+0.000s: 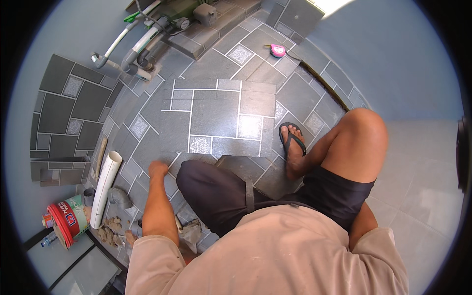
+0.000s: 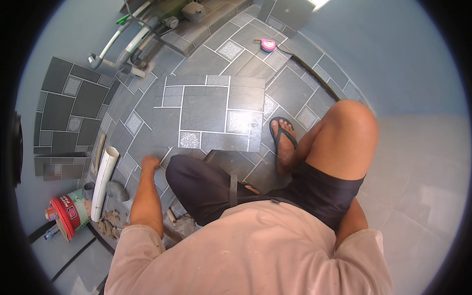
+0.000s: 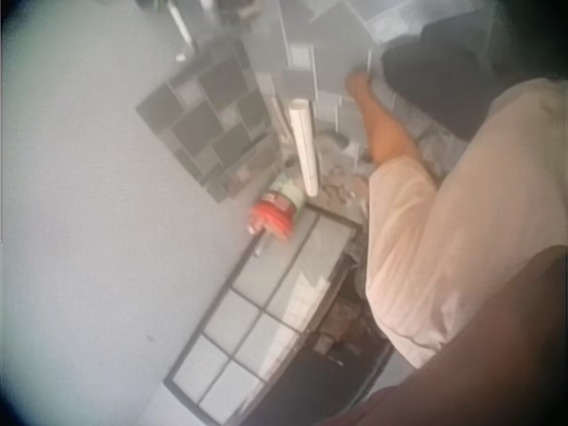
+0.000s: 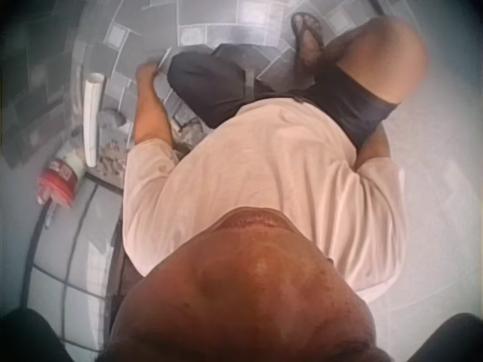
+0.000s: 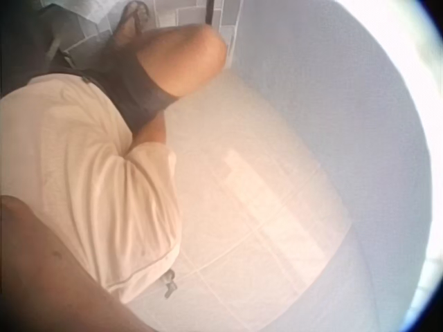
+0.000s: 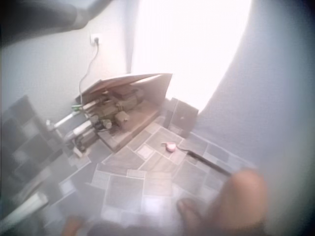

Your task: The person measures a section of the tiled floor using a tape measure and marks the measurements on a loose tile with a marker. The person then picks up the marked tile and places it on the floor.

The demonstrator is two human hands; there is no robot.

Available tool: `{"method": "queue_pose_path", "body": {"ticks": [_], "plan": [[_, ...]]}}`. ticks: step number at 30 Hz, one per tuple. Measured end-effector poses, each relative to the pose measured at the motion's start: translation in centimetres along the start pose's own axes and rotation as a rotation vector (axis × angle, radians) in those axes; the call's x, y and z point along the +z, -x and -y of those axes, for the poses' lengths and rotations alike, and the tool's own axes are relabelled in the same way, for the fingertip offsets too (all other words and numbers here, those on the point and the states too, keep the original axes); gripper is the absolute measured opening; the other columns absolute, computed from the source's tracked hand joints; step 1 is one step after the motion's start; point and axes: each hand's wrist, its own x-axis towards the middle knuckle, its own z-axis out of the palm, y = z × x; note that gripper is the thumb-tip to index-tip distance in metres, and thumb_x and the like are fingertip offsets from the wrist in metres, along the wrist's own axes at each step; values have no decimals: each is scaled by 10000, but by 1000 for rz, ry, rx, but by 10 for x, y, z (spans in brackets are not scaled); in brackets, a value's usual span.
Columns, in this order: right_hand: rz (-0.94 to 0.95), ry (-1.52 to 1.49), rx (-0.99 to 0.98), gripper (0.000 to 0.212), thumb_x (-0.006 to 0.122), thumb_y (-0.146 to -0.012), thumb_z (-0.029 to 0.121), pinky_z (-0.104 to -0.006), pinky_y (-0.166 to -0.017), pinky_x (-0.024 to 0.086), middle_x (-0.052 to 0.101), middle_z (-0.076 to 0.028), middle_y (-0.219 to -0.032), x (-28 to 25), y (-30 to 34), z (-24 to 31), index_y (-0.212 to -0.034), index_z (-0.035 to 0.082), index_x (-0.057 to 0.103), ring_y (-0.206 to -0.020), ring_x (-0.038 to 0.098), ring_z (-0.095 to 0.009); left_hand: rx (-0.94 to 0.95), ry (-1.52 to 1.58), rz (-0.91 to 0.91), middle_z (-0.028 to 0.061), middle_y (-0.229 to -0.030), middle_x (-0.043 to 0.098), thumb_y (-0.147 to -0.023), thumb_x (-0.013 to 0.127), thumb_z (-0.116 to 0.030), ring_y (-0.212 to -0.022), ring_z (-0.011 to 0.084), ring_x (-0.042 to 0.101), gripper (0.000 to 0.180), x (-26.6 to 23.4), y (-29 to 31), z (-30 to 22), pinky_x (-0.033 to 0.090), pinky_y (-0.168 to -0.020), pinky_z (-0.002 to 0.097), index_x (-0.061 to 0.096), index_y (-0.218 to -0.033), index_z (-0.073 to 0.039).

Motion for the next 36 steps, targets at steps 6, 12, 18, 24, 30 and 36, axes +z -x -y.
{"method": "queue_pose_path", "body": {"ticks": [6,12,18,24,30,36], "plan": [[31,-2,77,286,680,-950,209,-516,-786,549,711,-256,-939,10,15,-37,-1102,-33,699,-860,701,-418,-81,93,-3,283,-1301,677,-899,613,-173,-1254,410,647,365,5,-3,-4,520,-1060,442,742,-1144,65],[46,-6,105,285,682,-948,208,-518,-792,550,711,-256,-943,14,23,-50,-1101,-32,701,-868,702,-422,-105,65,-1,280,-1314,673,-914,607,-180,-1263,401,645,376,1,-6,0,520,-1065,438,729,-1174,61],[43,5,124,284,685,-946,207,-521,-798,551,711,-256,-947,12,29,-60,-1100,-31,702,-875,702,-426,-102,71,-20,258,-1315,682,-922,598,-189,-1257,394,651,379,-10,5,-15,526,-1060,434,732,-1195,37],[41,58,50,282,688,-944,206,-524,-804,551,710,-257,-951,-6,22,-44,-1098,-30,704,-882,703,-430,-29,-50,-51,265,-1279,696,-911,599,-186,-1238,404,659,359,10,-13,-8,528,-1050,441,756,-1131,50],[31,195,-67,281,690,-942,205,-526,-810,552,710,-257,-954,-45,5,-16,-1097,-29,706,-890,704,-434,-32,38,-58,317,-1235,691,-882,612,-171,-1207,428,667,365,34,-21,-4,528,-1041,459,746,-1099,89],[-66,442,-498,280,693,-940,204,-529,-816,553,710,-257,-958,-74,-46,116,-1096,-28,707,-897,704,-438,8,17,-101,350,-1224,681,-851,626,-106,-1198,456,663,354,53,-25,-11,521,-1053,462,725,-1108,115]]}}
